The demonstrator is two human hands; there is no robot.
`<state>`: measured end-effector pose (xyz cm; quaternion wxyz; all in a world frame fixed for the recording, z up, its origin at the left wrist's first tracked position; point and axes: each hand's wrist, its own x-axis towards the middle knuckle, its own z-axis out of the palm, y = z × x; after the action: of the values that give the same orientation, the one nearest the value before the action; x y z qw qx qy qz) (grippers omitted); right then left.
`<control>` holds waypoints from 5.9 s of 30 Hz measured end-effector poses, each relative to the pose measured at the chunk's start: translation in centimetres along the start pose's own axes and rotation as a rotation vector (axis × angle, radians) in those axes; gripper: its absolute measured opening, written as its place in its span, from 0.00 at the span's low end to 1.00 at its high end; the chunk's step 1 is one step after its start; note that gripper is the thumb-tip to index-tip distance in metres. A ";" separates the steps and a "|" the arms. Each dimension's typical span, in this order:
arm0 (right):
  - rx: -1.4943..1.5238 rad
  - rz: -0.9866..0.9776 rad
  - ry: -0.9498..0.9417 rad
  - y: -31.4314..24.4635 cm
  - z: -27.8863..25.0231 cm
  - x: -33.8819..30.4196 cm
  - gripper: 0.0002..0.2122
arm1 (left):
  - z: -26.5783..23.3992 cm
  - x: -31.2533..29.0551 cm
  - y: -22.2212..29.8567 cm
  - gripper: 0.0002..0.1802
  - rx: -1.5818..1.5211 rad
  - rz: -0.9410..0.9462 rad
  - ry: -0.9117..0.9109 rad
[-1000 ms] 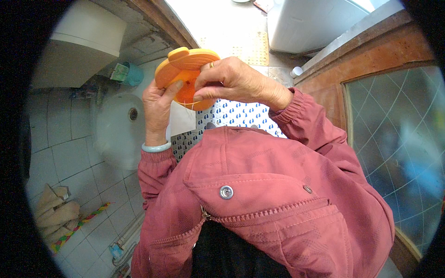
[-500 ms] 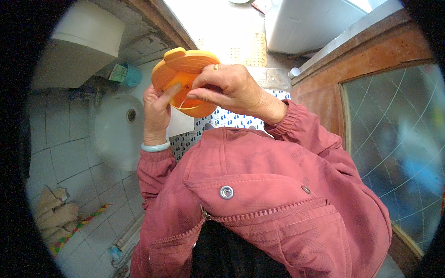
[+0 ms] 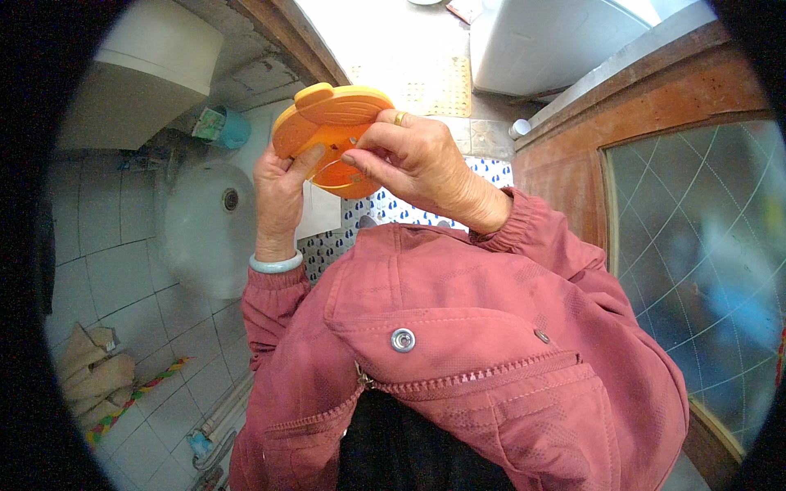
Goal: The person walks through a cluttered room and into a bathroom, then picks up an orange plastic container and repeatedly opens and closes its lid while manipulating small internal components. The person handles the container and lid by hand without using additional tools.
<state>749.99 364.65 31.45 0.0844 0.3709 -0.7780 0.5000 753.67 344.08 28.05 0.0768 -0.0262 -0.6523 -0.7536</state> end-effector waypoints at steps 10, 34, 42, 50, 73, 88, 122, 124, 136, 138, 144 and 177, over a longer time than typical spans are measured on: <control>0.016 0.080 0.146 0.0 0.8 0.0 0.06 | -0.2 -0.1 0.0 0.20 -0.043 -0.042 0.013; -0.304 0.086 -0.055 0.6 0.6 1.0 0.08 | 1.3 -0.3 -0.6 0.19 0.017 0.016 0.136; -0.361 0.079 -0.123 0.7 0.8 1.3 0.08 | 1.3 -0.4 -0.8 0.19 0.131 0.051 0.156; -0.324 0.145 -0.312 1.1 0.3 1.7 0.09 | 1.7 -0.5 -1.0 0.15 0.182 0.053 0.207; -0.076 0.273 -0.472 2.2 1.0 3.5 0.11 | 1.1 -0.2 -0.6 0.16 0.233 0.076 0.211; -0.216 0.177 -0.367 1.8 1.4 3.2 0.09 | 1.2 -0.1 -0.6 0.15 0.242 0.092 0.230; -0.471 0.024 -0.416 2.8 2.7 2.1 0.05 | 3.0 -0.6 -1.0 0.09 0.343 0.093 0.294; -0.486 0.015 -0.393 2.7 2.9 1.9 0.05 | 3.0 -0.6 -1.0 0.08 0.373 0.090 0.295; -0.533 0.034 -0.336 3.2 3.8 1.6 0.04 | 3.2 -0.6 -1.7 0.07 0.389 0.086 0.333; -0.560 0.006 -0.339 3.3 3.9 1.6 0.04 | 3.1 -0.5 -1.9 0.06 0.373 0.065 0.325; -0.419 0.084 -0.425 3.4 3.4 1.9 0.06 | 2.7 -0.5 -2.6 0.06 0.412 0.103 0.330; -0.317 0.087 -0.325 3.9 2.7 1.9 0.12 | 2.8 -0.4 -2.5 0.07 0.333 0.040 0.330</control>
<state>746.68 362.34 28.33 -0.0062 0.3948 -0.8655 0.3083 753.52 347.21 25.99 0.2009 0.0975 -0.7455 -0.6280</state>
